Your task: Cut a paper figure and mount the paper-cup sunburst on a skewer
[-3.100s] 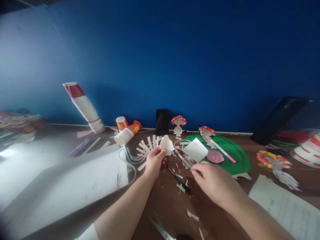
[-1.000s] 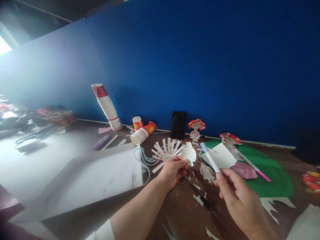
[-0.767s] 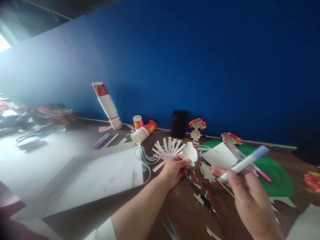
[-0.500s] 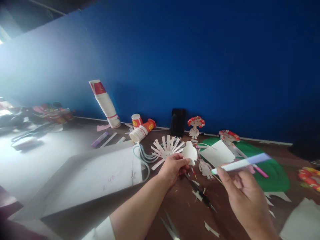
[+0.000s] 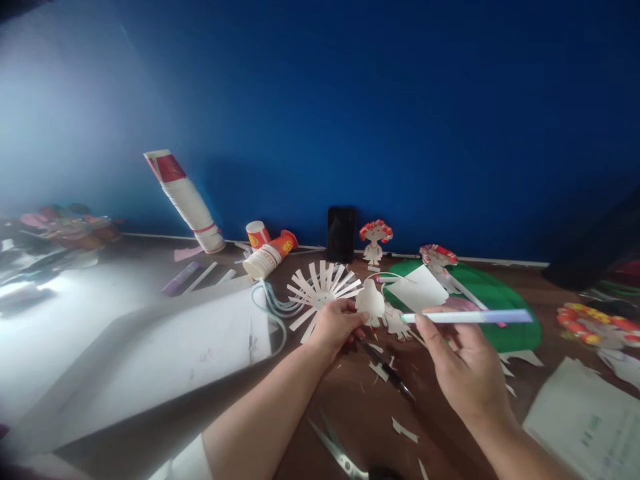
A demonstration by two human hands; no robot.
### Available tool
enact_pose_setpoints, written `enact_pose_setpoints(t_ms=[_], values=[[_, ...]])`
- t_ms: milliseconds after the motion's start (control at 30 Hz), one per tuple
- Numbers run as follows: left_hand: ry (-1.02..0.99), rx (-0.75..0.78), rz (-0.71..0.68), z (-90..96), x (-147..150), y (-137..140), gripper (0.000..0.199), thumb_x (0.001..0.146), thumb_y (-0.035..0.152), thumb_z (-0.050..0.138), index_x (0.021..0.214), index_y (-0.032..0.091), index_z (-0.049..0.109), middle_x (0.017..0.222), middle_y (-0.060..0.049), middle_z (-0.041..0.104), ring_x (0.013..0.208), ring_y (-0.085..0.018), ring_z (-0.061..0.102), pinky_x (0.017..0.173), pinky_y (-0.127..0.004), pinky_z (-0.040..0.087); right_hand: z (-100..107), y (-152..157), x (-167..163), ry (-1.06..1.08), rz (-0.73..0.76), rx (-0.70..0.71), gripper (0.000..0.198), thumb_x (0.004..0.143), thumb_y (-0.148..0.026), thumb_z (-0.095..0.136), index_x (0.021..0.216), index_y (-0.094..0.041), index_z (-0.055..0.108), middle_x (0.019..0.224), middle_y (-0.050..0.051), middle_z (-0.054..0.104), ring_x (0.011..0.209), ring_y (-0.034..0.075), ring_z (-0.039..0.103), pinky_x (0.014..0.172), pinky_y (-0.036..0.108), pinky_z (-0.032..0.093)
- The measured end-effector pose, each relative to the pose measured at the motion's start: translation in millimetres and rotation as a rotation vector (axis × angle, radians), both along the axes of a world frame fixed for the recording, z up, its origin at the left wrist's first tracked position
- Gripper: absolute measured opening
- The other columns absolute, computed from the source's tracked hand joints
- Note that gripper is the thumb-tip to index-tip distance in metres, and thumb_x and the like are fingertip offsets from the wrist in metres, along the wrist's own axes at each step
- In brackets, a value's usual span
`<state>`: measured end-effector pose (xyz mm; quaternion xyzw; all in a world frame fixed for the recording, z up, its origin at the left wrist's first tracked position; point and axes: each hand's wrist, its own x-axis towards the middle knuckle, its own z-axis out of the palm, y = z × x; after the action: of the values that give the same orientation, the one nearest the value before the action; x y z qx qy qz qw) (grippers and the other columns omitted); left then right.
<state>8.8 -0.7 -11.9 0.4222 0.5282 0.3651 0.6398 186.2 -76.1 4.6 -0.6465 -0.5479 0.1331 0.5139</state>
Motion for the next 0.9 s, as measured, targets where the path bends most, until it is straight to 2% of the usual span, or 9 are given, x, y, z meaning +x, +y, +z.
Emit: enact_pose_setpoints(t_ms=[167, 300, 433, 500, 567, 633, 700, 800, 900], values=[[0.178, 0.096, -0.03, -7.0, 0, -3, 0.004, 0.069, 0.018, 0.072, 0.072, 0.019, 0.071, 0.045, 0.001, 0.057, 0.045, -0.016, 0.056, 0.044, -0.022, 0.036, -9, 1, 2, -0.061, 0.008, -0.031, 0.031, 0.088, -0.055, 0.061, 0.093, -0.025, 0.066, 0.096, 0.006, 0.073, 0.092, 0.028, 0.068, 0.085, 0.039, 0.051], [0.36, 0.181, -0.086, -0.1, -1, -10, 0.007, 0.073, 0.021, 0.066, 0.07, 0.021, 0.072, 0.047, 0.0, 0.058, 0.048, -0.019, 0.057, 0.053, -0.027, 0.042, -12, 0, -1, -0.091, 0.023, -0.092, 0.032, 0.088, -0.056, 0.059, 0.093, -0.025, 0.067, 0.091, 0.005, 0.076, 0.089, 0.028, 0.071, 0.081, 0.038, 0.052], [0.546, 0.278, -0.091, 3.7, -2, -14, 0.013, 0.074, 0.023, 0.068, 0.061, 0.021, 0.065, 0.055, -0.003, 0.061, 0.06, -0.021, 0.06, 0.066, -0.029, 0.044, -12, -2, -3, -0.133, 0.001, -0.15, 0.035, 0.086, -0.057, 0.059, 0.093, -0.024, 0.069, 0.09, 0.006, 0.078, 0.091, 0.031, 0.072, 0.075, 0.037, 0.053], [0.599, 0.309, -0.09, 3.2, -2, -15, 0.015, 0.074, 0.026, 0.071, 0.063, 0.021, 0.064, 0.066, -0.006, 0.065, 0.067, -0.023, 0.061, 0.069, -0.03, 0.044, -13, -2, -2, -0.124, 0.012, -0.163, 0.035, 0.086, -0.056, 0.059, 0.093, -0.024, 0.069, 0.089, 0.006, 0.078, 0.09, 0.031, 0.073, 0.075, 0.036, 0.053], [0.623, 0.369, -0.049, 3.5, -2, -18, 0.015, 0.073, 0.032, 0.075, 0.072, 0.019, 0.067, 0.084, -0.01, 0.067, 0.074, -0.024, 0.062, 0.072, -0.031, 0.045, -14, -1, -2, -0.076, 0.046, -0.152, 0.035, 0.086, -0.056, 0.06, 0.094, -0.023, 0.069, 0.087, 0.006, 0.078, 0.086, 0.029, 0.073, 0.075, 0.036, 0.055], [0.632, 0.472, 0.051, 5.7, -2, -22, 0.022, 0.074, 0.034, 0.076, 0.088, 0.019, 0.07, 0.103, -0.013, 0.064, 0.077, -0.024, 0.062, 0.074, -0.031, 0.046, -15, 0, -2, -0.022, 0.071, -0.139, 0.037, 0.086, -0.056, 0.061, 0.096, -0.022, 0.068, 0.087, 0.006, 0.078, 0.084, 0.029, 0.073, 0.075, 0.036, 0.056], [0.611, 0.582, 0.077, 8.9, -1, -27, 0.021, 0.08, 0.031, 0.071, 0.098, 0.021, 0.071, 0.109, -0.012, 0.062, 0.08, -0.023, 0.062, 0.076, -0.031, 0.046, -16, 1, -3, -0.001, 0.073, -0.156, 0.038, 0.087, -0.057, 0.06, 0.097, -0.021, 0.069, 0.09, 0.007, 0.078, 0.087, 0.03, 0.074, 0.076, 0.036, 0.057], [0.491, 0.73, -0.035, 11.1, 2, -33, 0.016, 0.088, 0.028, 0.062, 0.098, 0.024, 0.073, 0.102, -0.01, 0.065, 0.085, -0.023, 0.062, 0.081, -0.03, 0.046, -17, 2, -2, 0.011, 0.073, -0.185, 0.041, 0.087, -0.059, 0.06, 0.099, -0.021, 0.071, 0.095, 0.009, 0.079, 0.094, 0.032, 0.073, 0.079, 0.038, 0.057], [0.39, 0.77, -0.181, 8.5, 5, -35, 0.019, 0.089, 0.034, 0.064, 0.101, 0.024, 0.075, 0.094, -0.009, 0.07, 0.089, -0.025, 0.064, 0.083, -0.03, 0.046, -17, 2, -2, 0.085, 0.084, -0.188, 0.041, 0.086, -0.058, 0.062, 0.098, -0.021, 0.071, 0.096, 0.009, 0.08, 0.095, 0.032, 0.073, 0.08, 0.038, 0.058]])
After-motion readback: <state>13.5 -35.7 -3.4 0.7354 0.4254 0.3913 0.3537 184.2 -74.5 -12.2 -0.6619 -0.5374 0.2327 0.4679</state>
